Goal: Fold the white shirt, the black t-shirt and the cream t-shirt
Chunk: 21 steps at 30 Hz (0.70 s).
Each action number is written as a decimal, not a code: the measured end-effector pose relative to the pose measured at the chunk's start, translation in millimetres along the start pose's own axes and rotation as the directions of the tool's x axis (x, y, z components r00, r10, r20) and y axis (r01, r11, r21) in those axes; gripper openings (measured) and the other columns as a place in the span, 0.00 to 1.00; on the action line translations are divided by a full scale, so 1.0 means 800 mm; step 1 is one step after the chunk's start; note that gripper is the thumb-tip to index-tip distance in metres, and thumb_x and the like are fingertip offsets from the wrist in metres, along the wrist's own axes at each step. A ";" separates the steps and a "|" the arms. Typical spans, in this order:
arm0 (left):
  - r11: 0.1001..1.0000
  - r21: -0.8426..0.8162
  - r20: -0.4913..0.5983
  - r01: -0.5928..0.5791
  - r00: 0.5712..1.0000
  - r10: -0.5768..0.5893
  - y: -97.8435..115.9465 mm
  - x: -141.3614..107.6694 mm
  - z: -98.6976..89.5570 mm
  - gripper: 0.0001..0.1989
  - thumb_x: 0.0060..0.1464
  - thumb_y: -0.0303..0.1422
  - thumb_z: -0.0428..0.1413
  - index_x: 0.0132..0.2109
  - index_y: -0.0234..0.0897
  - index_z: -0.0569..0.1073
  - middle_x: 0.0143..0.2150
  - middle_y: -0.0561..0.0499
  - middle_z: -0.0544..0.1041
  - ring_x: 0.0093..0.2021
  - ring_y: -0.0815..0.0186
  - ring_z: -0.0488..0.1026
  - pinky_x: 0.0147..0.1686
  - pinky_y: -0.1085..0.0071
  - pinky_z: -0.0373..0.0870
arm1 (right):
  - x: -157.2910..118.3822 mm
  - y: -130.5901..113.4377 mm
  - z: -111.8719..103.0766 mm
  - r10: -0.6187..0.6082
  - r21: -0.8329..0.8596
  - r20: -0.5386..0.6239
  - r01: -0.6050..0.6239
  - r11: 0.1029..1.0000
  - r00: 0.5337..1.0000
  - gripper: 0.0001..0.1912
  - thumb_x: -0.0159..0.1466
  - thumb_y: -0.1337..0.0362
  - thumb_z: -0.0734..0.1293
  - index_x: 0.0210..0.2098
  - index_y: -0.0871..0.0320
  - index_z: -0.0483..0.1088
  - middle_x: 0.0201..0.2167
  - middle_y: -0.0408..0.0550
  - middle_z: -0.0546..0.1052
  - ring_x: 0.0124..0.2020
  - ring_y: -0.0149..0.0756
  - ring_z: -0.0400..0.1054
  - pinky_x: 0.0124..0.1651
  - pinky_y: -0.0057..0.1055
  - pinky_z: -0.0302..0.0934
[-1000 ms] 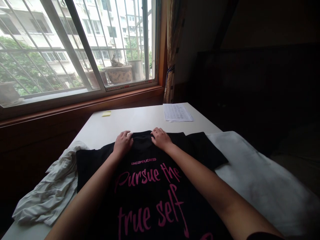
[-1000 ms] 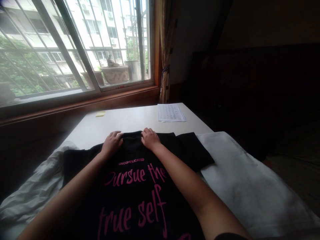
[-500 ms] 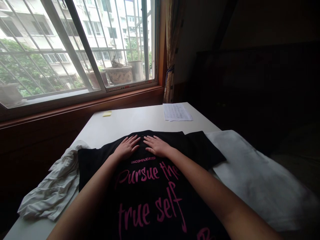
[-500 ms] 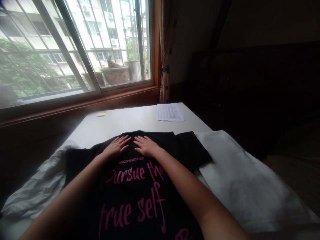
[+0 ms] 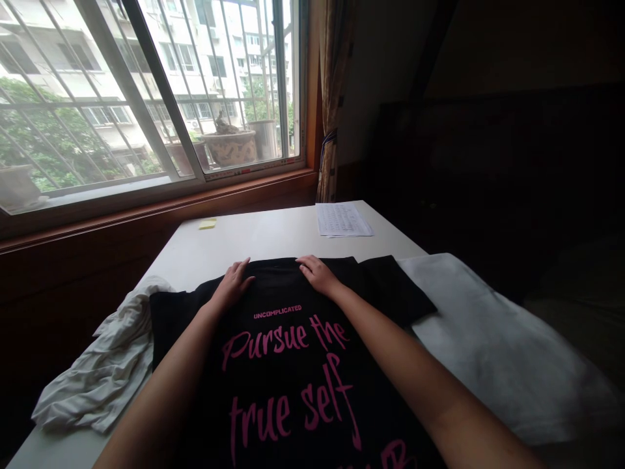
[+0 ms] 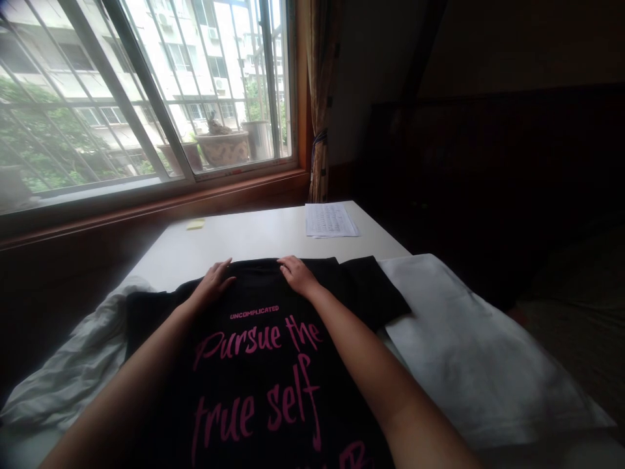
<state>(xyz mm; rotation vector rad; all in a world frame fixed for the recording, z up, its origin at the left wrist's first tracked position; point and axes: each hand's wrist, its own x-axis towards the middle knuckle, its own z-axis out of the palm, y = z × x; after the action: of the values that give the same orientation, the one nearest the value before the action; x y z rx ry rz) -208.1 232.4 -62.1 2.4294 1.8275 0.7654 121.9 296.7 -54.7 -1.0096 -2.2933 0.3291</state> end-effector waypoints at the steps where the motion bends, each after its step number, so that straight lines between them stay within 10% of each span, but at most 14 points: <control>1: 1.000 -0.014 -0.012 -0.006 1.000 0.006 -0.005 0.001 0.001 0.30 0.68 0.41 0.52 0.72 0.42 0.56 0.62 0.40 0.69 0.61 0.51 0.69 0.63 0.51 0.67 | 0.002 0.003 0.001 0.011 -0.001 -0.015 -0.011 1.000 1.000 0.19 0.73 0.67 0.58 0.60 0.56 0.72 0.56 0.54 0.74 0.59 0.39 0.67 0.66 0.40 0.60; 12: 0.979 -0.105 -0.031 -0.175 0.984 0.173 -0.027 0.001 -0.007 0.16 0.68 0.41 0.49 0.51 0.41 0.77 0.57 0.42 0.75 0.57 0.53 0.74 0.60 0.52 0.73 | 0.005 0.014 0.008 -0.013 -0.054 0.023 0.015 0.998 1.000 0.14 0.70 0.68 0.64 0.53 0.51 0.76 0.54 0.51 0.74 0.54 0.45 0.66 0.63 0.47 0.62; 21: 0.991 -0.042 0.097 -0.130 0.986 0.133 -0.024 -0.005 -0.025 0.23 0.70 0.45 0.44 0.64 0.42 0.71 0.66 0.45 0.72 0.66 0.55 0.68 0.66 0.54 0.67 | 0.007 0.024 -0.005 -0.046 -0.076 0.084 0.053 0.996 0.995 0.14 0.71 0.67 0.63 0.54 0.53 0.73 0.54 0.51 0.74 0.56 0.42 0.67 0.63 0.43 0.62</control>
<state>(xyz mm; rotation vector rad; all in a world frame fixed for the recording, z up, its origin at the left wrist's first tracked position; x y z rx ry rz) -234.0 229.4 -51.4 2.5366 1.6195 0.6637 132.7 313.4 -57.6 -0.9922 -2.4176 0.2667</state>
